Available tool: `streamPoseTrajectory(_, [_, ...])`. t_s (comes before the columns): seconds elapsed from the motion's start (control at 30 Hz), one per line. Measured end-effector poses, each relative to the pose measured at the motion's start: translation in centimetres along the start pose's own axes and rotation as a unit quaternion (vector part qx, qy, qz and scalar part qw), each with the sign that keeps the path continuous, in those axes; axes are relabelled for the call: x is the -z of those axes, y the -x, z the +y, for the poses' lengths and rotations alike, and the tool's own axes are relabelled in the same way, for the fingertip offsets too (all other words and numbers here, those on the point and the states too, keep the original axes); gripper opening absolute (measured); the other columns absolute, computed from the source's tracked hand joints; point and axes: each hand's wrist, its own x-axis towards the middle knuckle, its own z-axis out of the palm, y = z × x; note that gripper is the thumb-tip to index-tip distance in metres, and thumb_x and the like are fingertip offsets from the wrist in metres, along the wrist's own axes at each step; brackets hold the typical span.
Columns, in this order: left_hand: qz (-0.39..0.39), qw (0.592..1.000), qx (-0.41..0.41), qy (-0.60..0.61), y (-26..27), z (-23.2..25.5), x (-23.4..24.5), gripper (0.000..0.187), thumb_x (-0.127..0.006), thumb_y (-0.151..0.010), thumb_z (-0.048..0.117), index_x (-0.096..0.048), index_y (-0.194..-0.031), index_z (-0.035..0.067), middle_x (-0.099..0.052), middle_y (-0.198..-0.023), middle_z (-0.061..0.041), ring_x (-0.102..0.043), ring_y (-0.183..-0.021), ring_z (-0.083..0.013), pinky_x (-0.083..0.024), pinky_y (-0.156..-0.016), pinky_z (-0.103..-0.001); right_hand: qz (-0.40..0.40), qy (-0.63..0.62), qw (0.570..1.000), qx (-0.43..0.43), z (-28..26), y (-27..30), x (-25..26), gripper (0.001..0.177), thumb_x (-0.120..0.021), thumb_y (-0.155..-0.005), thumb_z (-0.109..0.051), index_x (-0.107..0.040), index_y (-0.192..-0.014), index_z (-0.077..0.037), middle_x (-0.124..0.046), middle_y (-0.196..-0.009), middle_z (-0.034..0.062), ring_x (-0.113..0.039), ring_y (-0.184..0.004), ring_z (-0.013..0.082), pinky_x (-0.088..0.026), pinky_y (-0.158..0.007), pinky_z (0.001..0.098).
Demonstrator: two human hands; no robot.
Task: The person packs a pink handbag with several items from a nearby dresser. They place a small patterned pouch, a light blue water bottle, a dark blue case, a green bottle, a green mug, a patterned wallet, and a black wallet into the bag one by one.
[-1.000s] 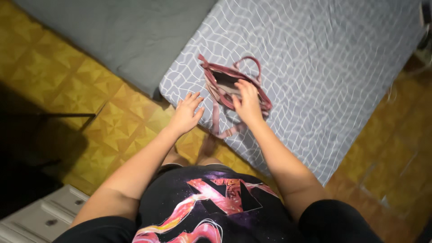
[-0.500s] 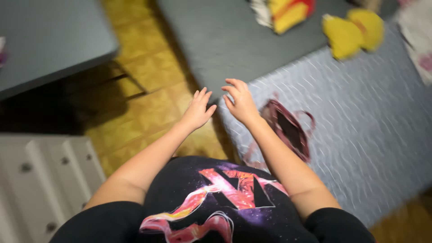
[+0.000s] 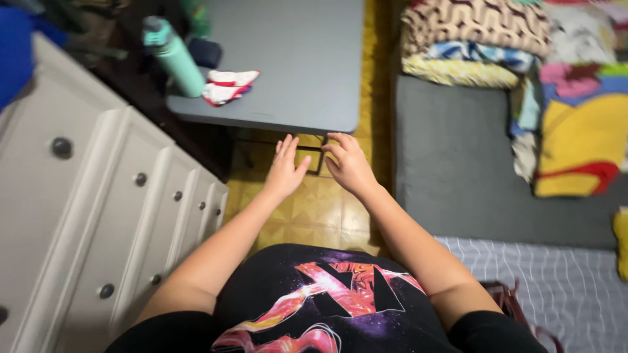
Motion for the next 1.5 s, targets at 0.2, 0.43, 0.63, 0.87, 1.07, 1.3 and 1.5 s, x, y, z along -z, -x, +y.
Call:
streamPoseTrajectory(0.2, [0.062, 0.990, 0.098, -0.083, -2.2, -3.5, 5.4, 0.079, -0.061, -0.099, 0.049, -0.036, -0.155, -0.001, -0.027, -0.164, -0.027, -0.017, -0.151, -0.0537, -0.024, -0.117, -0.066, -0.051, 0.021, 0.997, 0.057, -1.5, -7.7, -5.9, 0.037, -0.078, -0.083, -0.014, -0.068, -0.118, -0.006, -0.058, -0.140, 0.0170, -0.052, -0.131, 0.0391, -0.046, -0.105, 0.0516])
streamPoseTrajectory(0.43, [0.091, 0.971, 0.193, -0.110, -5.7, -7.7, 9.1, 0.083, -0.056, -0.099, 0.056, -0.033, -0.156, 0.000, -0.022, -0.166, -0.027, -0.014, -0.152, -0.0535, -0.023, -0.116, -0.069, -0.135, 0.022, 0.986, 0.094, -0.5, -15.8, -11.5, 0.041, -0.078, -0.082, -0.019, -0.069, -0.122, -0.010, -0.053, -0.144, 0.0156, -0.046, -0.136, 0.0390, -0.045, -0.103, 0.0542])
streamPoseTrajectory(0.63, [0.119, 0.951, 0.264, -0.105, -10.7, -10.4, 10.1, 0.086, -0.052, -0.099, 0.060, -0.031, -0.158, 0.002, -0.022, -0.165, -0.027, -0.013, -0.151, -0.0551, -0.022, -0.116, -0.068, -0.185, 0.020, 0.973, 0.133, 1.8, -24.8, -14.6, 0.042, -0.078, -0.082, -0.022, -0.069, -0.121, -0.010, -0.052, -0.146, 0.0148, -0.044, -0.136, 0.0382, -0.043, -0.103, 0.0554])
streamPoseTrajectory(0.87, [0.172, 0.924, 0.330, -0.091, -14.2, -14.1, 9.7, 0.084, -0.053, -0.099, 0.058, -0.032, -0.156, 0.000, -0.024, -0.164, -0.028, -0.016, -0.150, -0.0543, -0.022, -0.118, -0.064, -0.242, 0.017, 0.959, 0.146, 3.9, -31.7, -18.3, 0.038, -0.076, -0.083, -0.023, -0.072, -0.119, -0.009, -0.055, -0.145, 0.0127, -0.047, -0.134, 0.0363, -0.043, -0.102, 0.0545])
streamPoseTrajectory(1.07, [0.209, 0.917, 0.325, -0.097, -13.2, -17.9, 8.6, 0.078, -0.060, -0.100, 0.051, -0.039, -0.151, -0.005, -0.037, -0.157, -0.032, -0.030, -0.145, -0.0562, -0.032, -0.118, -0.055, -0.277, 0.004, 0.952, 0.130, 5.7, -32.7, -22.7, 0.041, -0.077, -0.083, -0.023, -0.072, -0.122, -0.010, -0.055, -0.145, 0.0127, -0.048, -0.133, 0.0365, -0.044, -0.103, 0.0542])
streamPoseTrajectory(1.3, [0.187, 0.885, 0.415, 0.093, -13.4, -20.5, 10.4, 0.071, -0.064, -0.094, 0.044, -0.047, -0.150, 0.004, -0.068, -0.133, -0.021, -0.068, -0.119, -0.0267, -0.053, -0.104, -0.034, -0.307, -0.008, 0.949, 0.077, 8.7, -34.0, -28.5, 0.087, -0.091, -0.067, -0.033, -0.054, -0.140, -0.002, -0.050, -0.146, 0.0208, -0.046, -0.132, 0.0412, -0.043, -0.108, 0.0510])
streamPoseTrajectory(1.5, [0.251, 0.702, 0.483, 0.459, -15.7, -22.7, 9.6, 0.063, -0.068, -0.091, 0.034, -0.047, -0.146, 0.009, -0.061, -0.138, -0.009, -0.064, -0.117, -0.0210, -0.053, -0.091, -0.031, -0.324, -0.065, 0.944, 0.018, 13.2, -37.6, -33.1, 0.087, -0.090, -0.074, -0.045, -0.057, -0.146, -0.009, -0.046, -0.153, 0.0231, -0.041, -0.141, 0.0430, -0.036, -0.118, 0.0490])
